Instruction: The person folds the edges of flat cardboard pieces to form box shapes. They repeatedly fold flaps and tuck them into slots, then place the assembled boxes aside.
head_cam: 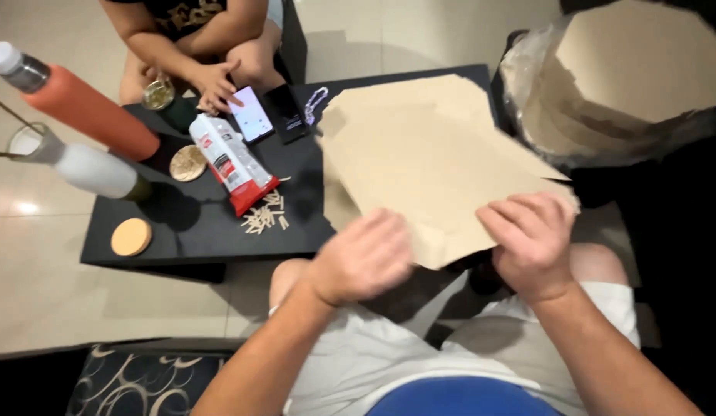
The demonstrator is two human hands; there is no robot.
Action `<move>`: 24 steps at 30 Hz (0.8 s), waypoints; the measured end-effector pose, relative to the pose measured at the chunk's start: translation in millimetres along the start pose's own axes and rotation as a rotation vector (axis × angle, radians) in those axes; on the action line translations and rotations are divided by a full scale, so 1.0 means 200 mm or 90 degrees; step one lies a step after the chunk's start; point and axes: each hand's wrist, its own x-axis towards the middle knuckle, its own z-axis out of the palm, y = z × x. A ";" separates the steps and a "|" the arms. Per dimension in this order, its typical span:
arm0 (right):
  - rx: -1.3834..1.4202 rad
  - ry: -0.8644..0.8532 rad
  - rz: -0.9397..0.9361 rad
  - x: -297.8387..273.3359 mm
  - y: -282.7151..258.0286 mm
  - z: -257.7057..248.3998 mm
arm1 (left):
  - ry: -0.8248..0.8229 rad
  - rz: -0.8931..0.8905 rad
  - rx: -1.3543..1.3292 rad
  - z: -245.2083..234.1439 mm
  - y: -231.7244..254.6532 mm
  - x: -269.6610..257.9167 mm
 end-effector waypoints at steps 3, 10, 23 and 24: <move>0.023 -0.094 -0.003 -0.08 -0.15 0.22 | -0.232 -0.188 0.076 0.03 -0.16 -0.43; 0.022 -0.274 -0.039 -0.25 -0.20 0.57 | -0.511 -0.444 -0.103 0.45 0.07 -0.51; -0.045 -0.752 0.369 0.04 0.06 0.45 | -0.711 -0.638 -0.004 0.59 -0.27 -0.39; -0.027 -0.775 0.421 0.04 0.13 0.42 | -0.708 -0.645 0.025 0.52 -0.32 -0.38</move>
